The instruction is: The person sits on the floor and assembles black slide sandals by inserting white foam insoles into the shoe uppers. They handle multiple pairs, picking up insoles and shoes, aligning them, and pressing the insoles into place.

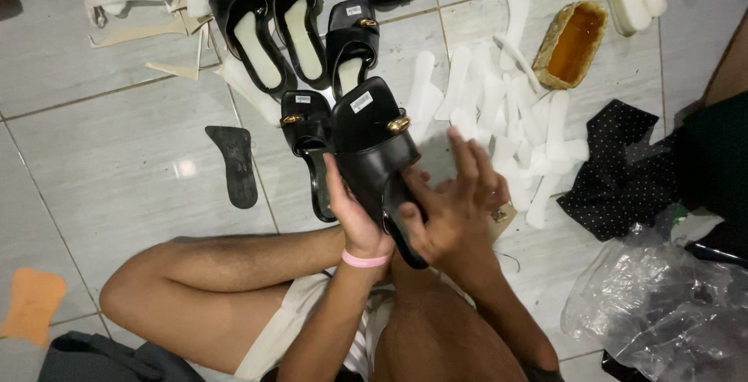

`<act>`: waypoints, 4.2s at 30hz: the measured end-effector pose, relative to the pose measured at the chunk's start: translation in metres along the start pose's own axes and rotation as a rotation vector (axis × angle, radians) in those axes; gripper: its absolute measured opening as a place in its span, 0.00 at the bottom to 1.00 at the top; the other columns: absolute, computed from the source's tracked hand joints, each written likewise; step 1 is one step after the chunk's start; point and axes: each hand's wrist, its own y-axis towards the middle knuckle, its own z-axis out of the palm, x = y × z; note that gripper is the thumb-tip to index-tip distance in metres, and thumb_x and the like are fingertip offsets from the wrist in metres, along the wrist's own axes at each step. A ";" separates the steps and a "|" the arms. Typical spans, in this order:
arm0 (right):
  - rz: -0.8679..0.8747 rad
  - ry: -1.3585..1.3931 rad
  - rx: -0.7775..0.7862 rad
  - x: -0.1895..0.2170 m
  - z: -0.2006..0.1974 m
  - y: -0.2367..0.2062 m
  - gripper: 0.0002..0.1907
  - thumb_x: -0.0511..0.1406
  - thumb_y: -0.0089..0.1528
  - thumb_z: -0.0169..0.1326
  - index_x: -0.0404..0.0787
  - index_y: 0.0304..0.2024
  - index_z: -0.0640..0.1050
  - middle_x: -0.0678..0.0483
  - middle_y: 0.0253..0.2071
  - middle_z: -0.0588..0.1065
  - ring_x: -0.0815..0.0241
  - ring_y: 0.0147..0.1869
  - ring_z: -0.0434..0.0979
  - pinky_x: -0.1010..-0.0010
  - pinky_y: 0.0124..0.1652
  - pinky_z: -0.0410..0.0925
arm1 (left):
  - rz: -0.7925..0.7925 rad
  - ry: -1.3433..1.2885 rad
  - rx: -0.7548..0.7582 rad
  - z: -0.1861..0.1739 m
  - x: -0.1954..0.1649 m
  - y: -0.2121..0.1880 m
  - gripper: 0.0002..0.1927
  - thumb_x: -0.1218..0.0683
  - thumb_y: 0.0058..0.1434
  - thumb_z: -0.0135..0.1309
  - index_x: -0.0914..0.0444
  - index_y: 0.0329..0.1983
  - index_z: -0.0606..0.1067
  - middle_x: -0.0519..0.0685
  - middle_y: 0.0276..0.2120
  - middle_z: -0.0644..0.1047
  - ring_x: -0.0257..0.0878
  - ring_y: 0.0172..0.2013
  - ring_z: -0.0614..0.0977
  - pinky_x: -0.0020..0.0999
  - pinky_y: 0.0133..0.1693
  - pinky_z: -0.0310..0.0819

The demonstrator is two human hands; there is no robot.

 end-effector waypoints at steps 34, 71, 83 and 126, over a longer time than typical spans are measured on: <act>0.626 0.081 0.168 -0.289 0.075 0.053 0.29 0.48 0.78 0.28 0.48 0.57 0.81 0.42 0.77 0.46 0.41 0.80 0.37 0.38 0.69 0.35 | -0.352 0.700 0.213 -0.021 0.010 -0.044 0.52 0.26 0.73 0.20 0.75 0.59 0.77 0.56 0.30 0.77 0.39 0.27 0.82 0.28 0.31 0.77; -0.169 0.447 0.027 -0.046 -0.011 -0.004 0.34 0.56 0.74 0.28 0.49 0.57 0.82 0.43 0.70 0.50 0.40 0.76 0.44 0.56 0.70 0.58 | -0.129 0.282 0.327 0.017 -0.004 -0.018 0.47 0.24 0.69 0.23 0.64 0.73 0.59 0.57 0.53 0.76 0.48 0.55 0.78 0.43 0.60 0.72; -0.383 0.103 0.041 -0.041 -0.022 -0.026 0.30 0.62 0.70 0.30 0.70 0.59 0.79 0.50 0.67 0.56 0.50 0.73 0.49 0.53 0.67 0.46 | -0.070 0.412 0.209 0.000 -0.014 -0.001 0.53 0.21 0.65 0.20 0.67 0.66 0.68 0.57 0.45 0.78 0.40 0.39 0.80 0.39 0.39 0.80; -0.214 0.135 -0.135 -0.013 0.007 -0.001 0.38 0.60 0.73 0.22 0.59 0.59 0.83 0.44 0.69 0.57 0.48 0.74 0.47 0.54 0.72 0.46 | 0.272 0.368 0.220 0.007 -0.005 -0.013 0.48 0.21 0.66 0.25 0.59 0.75 0.53 0.58 0.47 0.76 0.44 0.44 0.79 0.41 0.47 0.77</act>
